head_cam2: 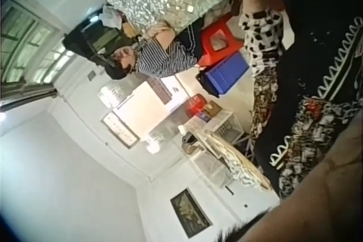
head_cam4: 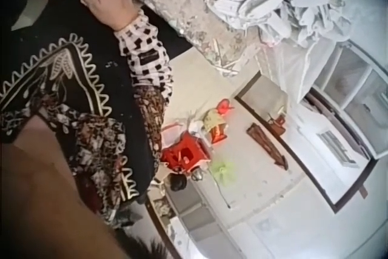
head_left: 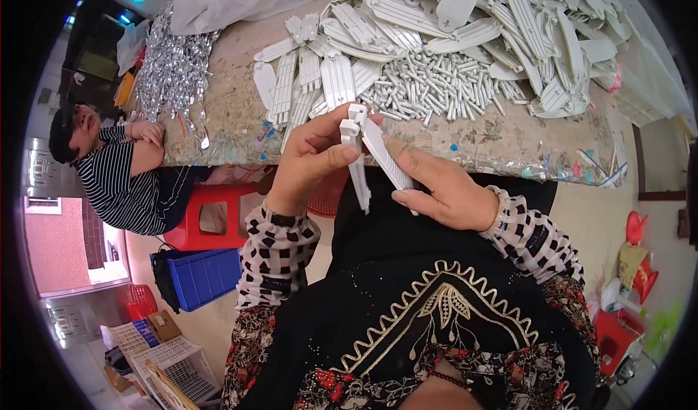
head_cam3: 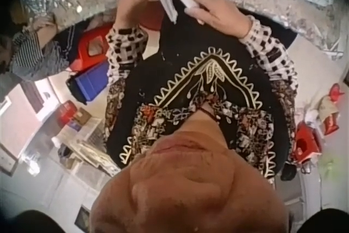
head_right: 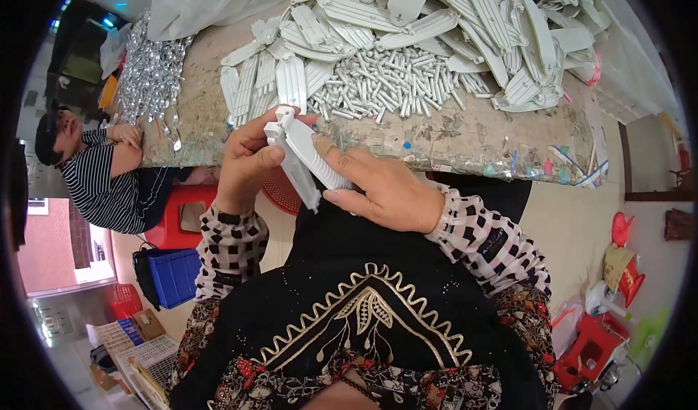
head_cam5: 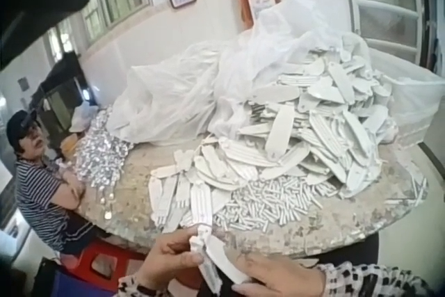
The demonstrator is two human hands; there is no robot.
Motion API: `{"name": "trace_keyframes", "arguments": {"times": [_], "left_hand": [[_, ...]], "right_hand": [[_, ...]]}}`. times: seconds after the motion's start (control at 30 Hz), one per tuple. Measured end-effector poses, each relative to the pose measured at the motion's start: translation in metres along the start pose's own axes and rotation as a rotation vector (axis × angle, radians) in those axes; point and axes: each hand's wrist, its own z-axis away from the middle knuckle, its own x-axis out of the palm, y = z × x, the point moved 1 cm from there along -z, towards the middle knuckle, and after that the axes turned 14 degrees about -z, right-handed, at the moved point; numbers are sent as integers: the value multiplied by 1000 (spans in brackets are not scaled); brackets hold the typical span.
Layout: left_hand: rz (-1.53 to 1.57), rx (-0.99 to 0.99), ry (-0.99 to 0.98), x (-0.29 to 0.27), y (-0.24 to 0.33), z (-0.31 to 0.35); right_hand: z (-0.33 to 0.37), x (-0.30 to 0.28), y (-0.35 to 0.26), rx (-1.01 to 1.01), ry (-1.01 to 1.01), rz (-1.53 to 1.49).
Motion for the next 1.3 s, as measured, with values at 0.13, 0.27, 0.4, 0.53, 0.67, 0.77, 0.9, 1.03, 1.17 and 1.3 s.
{"name": "trace_keyframes", "arguments": {"times": [0.13,0.27,0.4,0.53,0.67,0.77,0.9,1.03,1.17,1.3], "left_hand": [[137,142,46,15,-9,-3],[148,174,91,14,-13,-5],[84,101,4,3,-13,1],[39,123,-22,4,-14,-2],[81,55,-43,2,-7,1],[-22,-57,-27,0,-6,1],[82,31,81,6,-16,-12],[176,45,119,16,-19,-14],[206,-5,106,18,-25,-12],[170,71,114,40,-26,-10]], "right_hand": [[-4,-2,-8,73,2,212],[-10,-5,-4,17,19,227],[0,-7,-12,-31,7,499],[1,-3,3,-16,-9,343],[1,-11,-11,98,-59,202],[-1,-20,-16,162,-124,208],[-8,4,-2,115,34,151],[-11,11,7,90,90,127],[-12,9,4,120,78,184],[-10,12,4,18,164,331]]}}
